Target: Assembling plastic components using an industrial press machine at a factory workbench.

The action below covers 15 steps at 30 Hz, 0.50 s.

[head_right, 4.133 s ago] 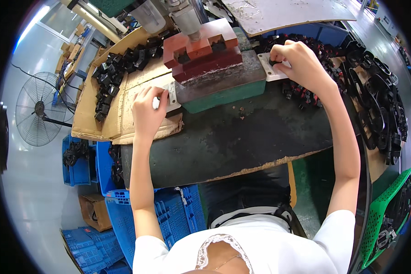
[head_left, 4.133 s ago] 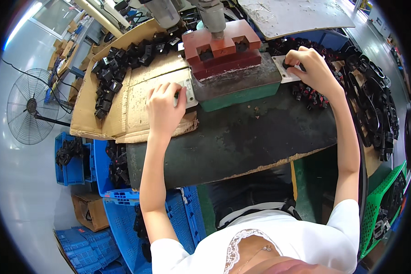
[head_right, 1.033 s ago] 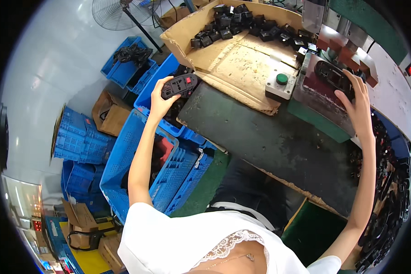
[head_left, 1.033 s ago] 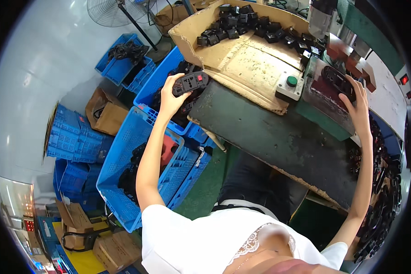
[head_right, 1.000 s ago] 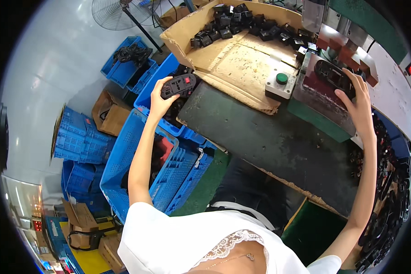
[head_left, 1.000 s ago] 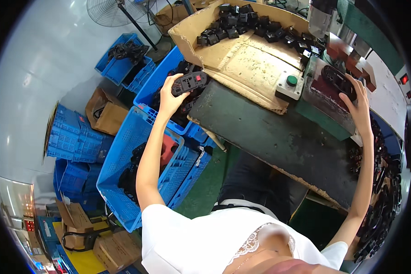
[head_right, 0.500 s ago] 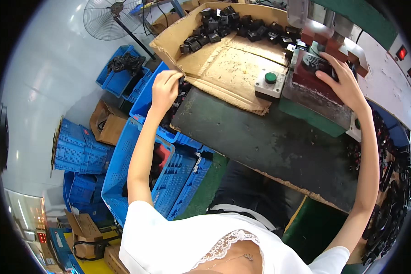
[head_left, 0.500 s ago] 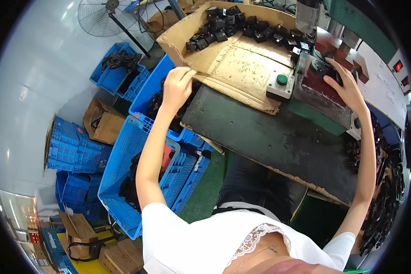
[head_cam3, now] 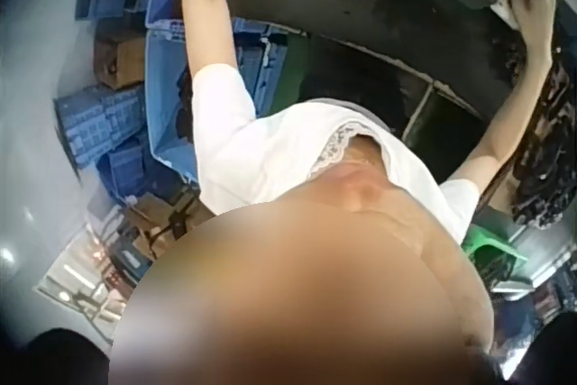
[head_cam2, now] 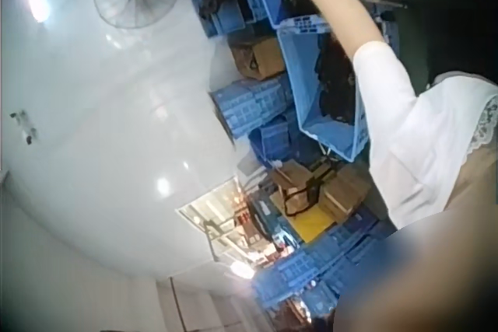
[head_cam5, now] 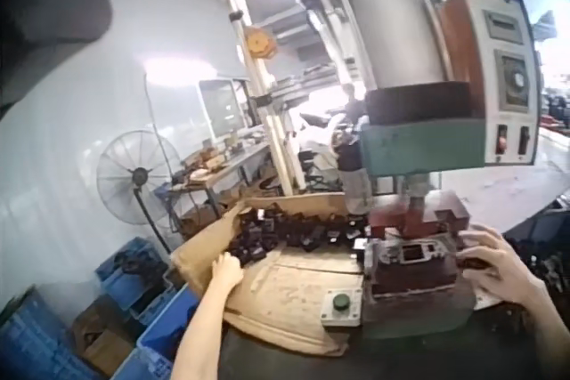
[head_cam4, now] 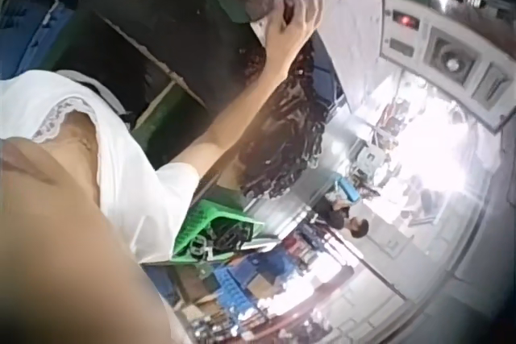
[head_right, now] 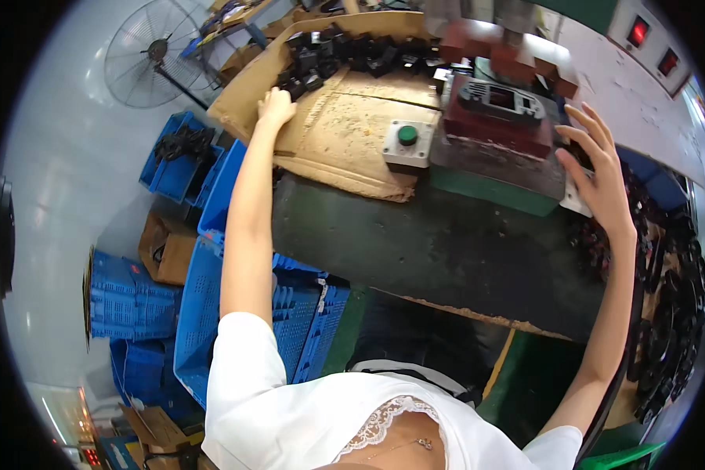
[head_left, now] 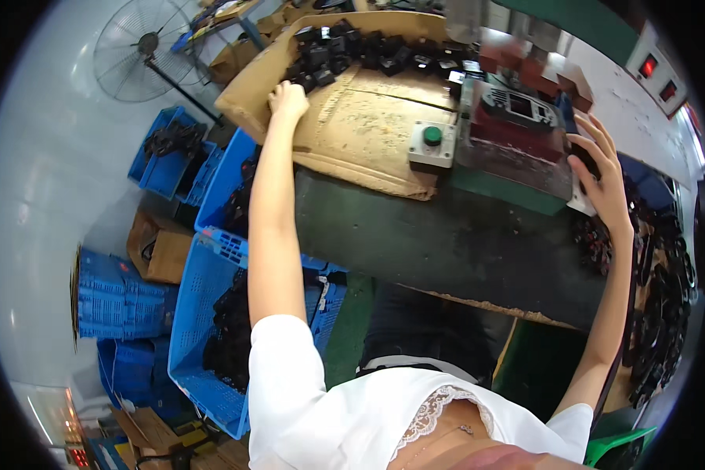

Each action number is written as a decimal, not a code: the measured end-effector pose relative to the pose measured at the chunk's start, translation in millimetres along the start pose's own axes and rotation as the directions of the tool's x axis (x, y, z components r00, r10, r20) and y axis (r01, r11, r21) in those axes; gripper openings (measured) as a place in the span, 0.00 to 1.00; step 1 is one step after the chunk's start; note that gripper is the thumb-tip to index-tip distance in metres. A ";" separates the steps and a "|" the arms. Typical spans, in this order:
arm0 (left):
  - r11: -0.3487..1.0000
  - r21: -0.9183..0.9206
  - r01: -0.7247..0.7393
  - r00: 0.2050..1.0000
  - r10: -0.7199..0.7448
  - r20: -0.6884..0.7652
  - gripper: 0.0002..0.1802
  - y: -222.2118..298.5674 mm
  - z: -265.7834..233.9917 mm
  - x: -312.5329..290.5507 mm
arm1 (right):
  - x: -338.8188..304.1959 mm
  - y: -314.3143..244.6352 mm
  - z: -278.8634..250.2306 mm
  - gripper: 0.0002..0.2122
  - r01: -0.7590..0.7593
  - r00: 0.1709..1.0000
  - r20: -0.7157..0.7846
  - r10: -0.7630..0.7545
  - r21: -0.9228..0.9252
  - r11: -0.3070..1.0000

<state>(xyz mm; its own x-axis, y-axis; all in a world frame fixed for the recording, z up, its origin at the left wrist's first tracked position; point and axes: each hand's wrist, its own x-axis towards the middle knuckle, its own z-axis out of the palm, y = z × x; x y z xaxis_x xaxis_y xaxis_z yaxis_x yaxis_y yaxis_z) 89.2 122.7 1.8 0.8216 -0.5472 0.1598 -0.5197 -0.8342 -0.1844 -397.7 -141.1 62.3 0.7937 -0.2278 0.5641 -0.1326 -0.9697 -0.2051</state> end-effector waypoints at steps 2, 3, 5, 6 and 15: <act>0.995 0.095 -0.016 0.997 0.024 -0.078 0.17 -2.0 5.8 -2.7 | -13.0 17.6 -4.5 0.07 -0.053 0.985 -0.164 0.051 -0.005 0.999; 0.996 0.091 -0.010 0.995 0.019 -0.097 0.15 1.0 7.7 -0.3 | -23.0 34.4 -8.4 0.08 -0.143 0.966 -0.205 0.156 0.073 0.987; 0.996 0.090 -0.020 0.957 0.045 -0.286 0.13 -3.2 20.0 -0.7 | -36.6 65.9 -13.8 0.09 -0.276 0.911 -0.279 0.302 0.132 0.952; 0.988 0.156 -0.008 0.936 0.063 -0.346 0.13 -11.0 27.1 4.2 | -44.1 73.7 -20.9 0.09 -0.284 0.899 -0.313 0.306 0.114 0.952; 0.990 0.144 0.005 0.940 0.045 -0.339 0.29 11.2 14.0 -8.9 | -63.6 100.5 -36.1 0.08 -0.366 0.822 -0.444 0.357 0.069 0.928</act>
<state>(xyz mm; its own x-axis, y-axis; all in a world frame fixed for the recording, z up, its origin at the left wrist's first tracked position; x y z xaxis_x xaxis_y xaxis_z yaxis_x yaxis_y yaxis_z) 79.3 119.3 -15.3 0.6689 -0.5751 0.4711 -0.4767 -0.8180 -0.3218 -482.9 -227.2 34.7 0.3417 -0.5726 0.7453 -0.3726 -0.8105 -0.4518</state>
